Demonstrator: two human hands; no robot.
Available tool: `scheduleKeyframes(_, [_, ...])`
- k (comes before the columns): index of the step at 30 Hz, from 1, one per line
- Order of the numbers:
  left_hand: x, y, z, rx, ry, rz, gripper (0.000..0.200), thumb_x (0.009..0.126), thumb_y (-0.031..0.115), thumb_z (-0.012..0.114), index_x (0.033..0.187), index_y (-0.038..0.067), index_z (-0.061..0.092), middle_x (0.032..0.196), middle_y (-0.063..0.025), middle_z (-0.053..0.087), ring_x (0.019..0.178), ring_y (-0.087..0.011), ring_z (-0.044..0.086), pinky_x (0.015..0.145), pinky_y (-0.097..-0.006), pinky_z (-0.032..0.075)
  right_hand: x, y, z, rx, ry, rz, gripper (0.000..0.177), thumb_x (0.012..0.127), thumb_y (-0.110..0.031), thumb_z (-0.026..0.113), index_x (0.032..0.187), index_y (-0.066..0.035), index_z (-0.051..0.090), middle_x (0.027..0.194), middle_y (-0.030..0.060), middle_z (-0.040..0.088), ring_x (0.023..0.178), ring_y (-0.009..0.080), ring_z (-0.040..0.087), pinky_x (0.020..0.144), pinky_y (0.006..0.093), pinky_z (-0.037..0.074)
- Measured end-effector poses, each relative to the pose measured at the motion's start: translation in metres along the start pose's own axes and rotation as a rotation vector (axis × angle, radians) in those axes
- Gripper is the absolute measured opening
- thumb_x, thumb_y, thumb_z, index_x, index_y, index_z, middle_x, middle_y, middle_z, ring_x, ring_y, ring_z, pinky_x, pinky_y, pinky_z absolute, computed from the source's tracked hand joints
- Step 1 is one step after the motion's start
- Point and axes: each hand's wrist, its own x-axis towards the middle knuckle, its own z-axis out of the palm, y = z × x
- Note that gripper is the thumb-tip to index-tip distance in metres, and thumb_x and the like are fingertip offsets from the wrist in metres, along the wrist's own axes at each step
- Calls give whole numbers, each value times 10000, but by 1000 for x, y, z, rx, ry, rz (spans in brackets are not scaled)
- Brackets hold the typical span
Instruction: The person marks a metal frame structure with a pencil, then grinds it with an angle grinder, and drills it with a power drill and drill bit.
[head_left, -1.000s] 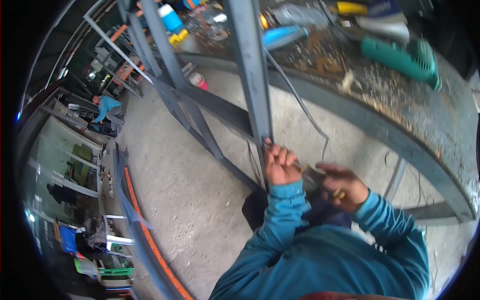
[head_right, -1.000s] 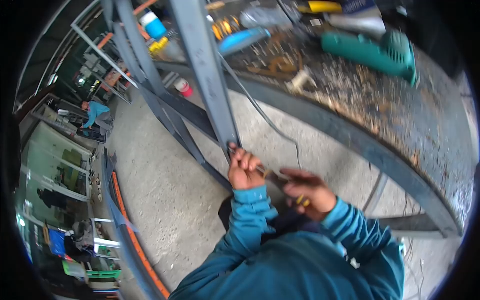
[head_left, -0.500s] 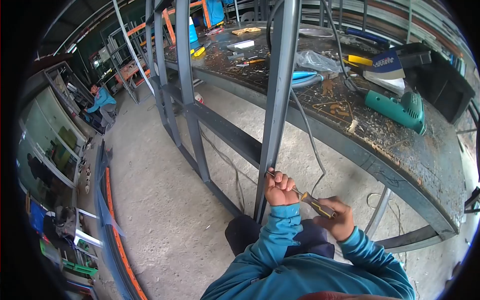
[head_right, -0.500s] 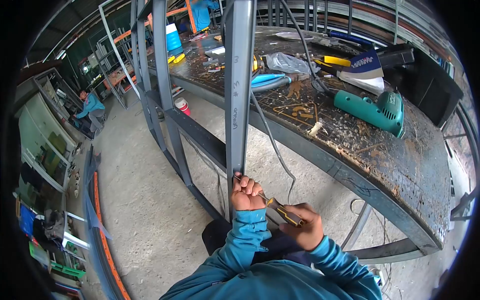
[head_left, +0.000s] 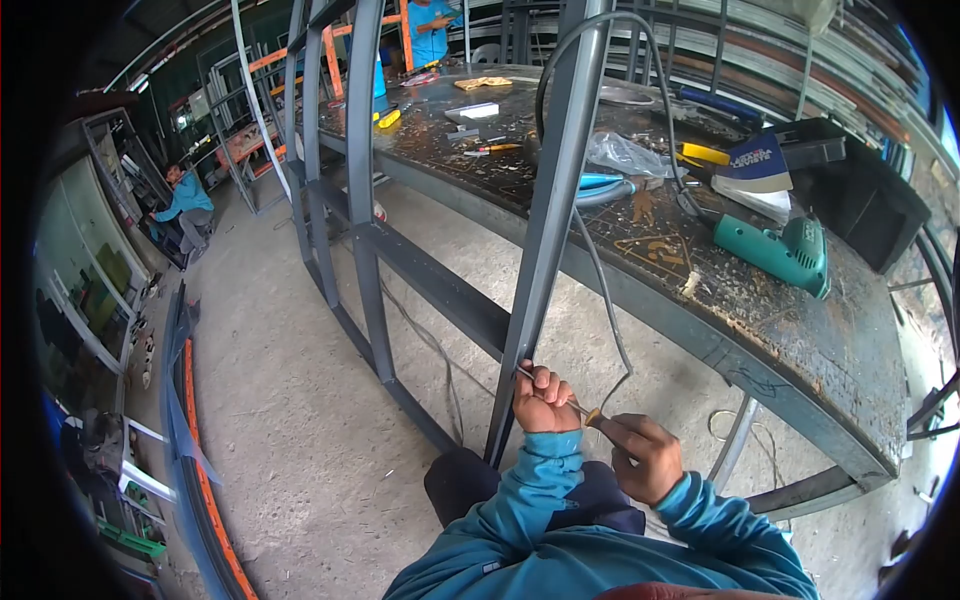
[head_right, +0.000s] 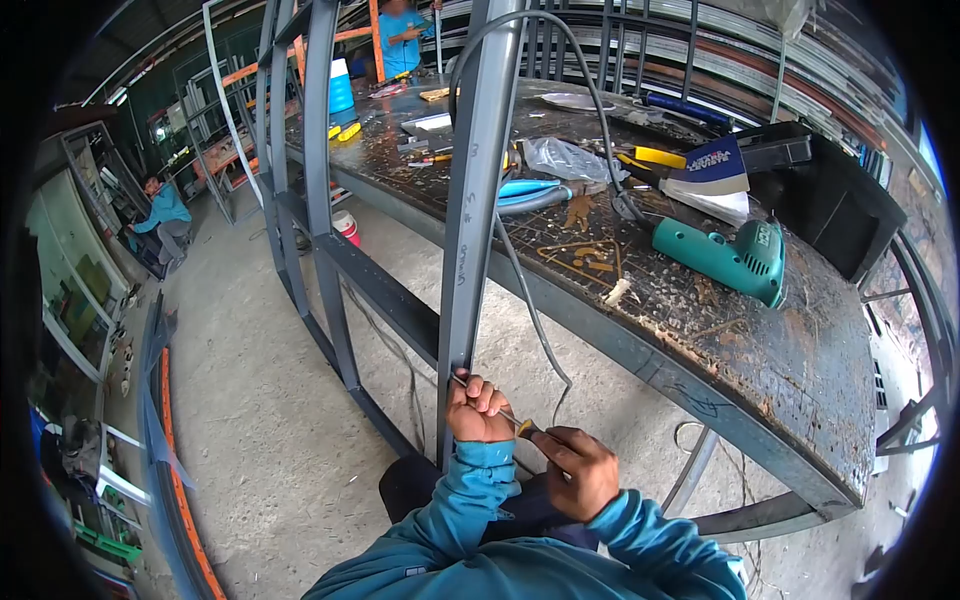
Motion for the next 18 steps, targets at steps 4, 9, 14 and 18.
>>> scheduleKeyframes(4, [1,4,1,-42,6,-20,210,992,220,438,1010,93,605,698,-11,562,494,-97,435,447,-244,370,7,1,-18,1754,-114,1028,601,835,-86,567,1401,-4,383,1115,138,624,831,218,669,482,265,467])
scheduleKeyframes(9, [-2,2,6,18,64,19,214,1004,242,437,1036,102,596,687,-15,549,480,-89,428,417,-250,371,1,-3,10,364,61,309,596,827,-57,575,1400,-23,413,1136,155,607,713,182,617,444,202,410])
scheduleKeyframes(14, [2,6,-1,-13,-63,-55,209,991,271,454,985,109,586,723,-4,560,535,-105,453,483,-254,378,2,-11,-6,1188,-30,969,625,725,43,671,1325,-6,500,1040,132,643,715,186,609,592,282,496])
scheduleKeyframes(18, [-16,-11,29,330,345,34,225,967,349,530,953,127,556,801,20,546,707,-126,508,626,-273,430,-1,3,3,271,117,258,507,780,-57,596,1273,35,517,991,126,645,751,196,604,535,267,440])
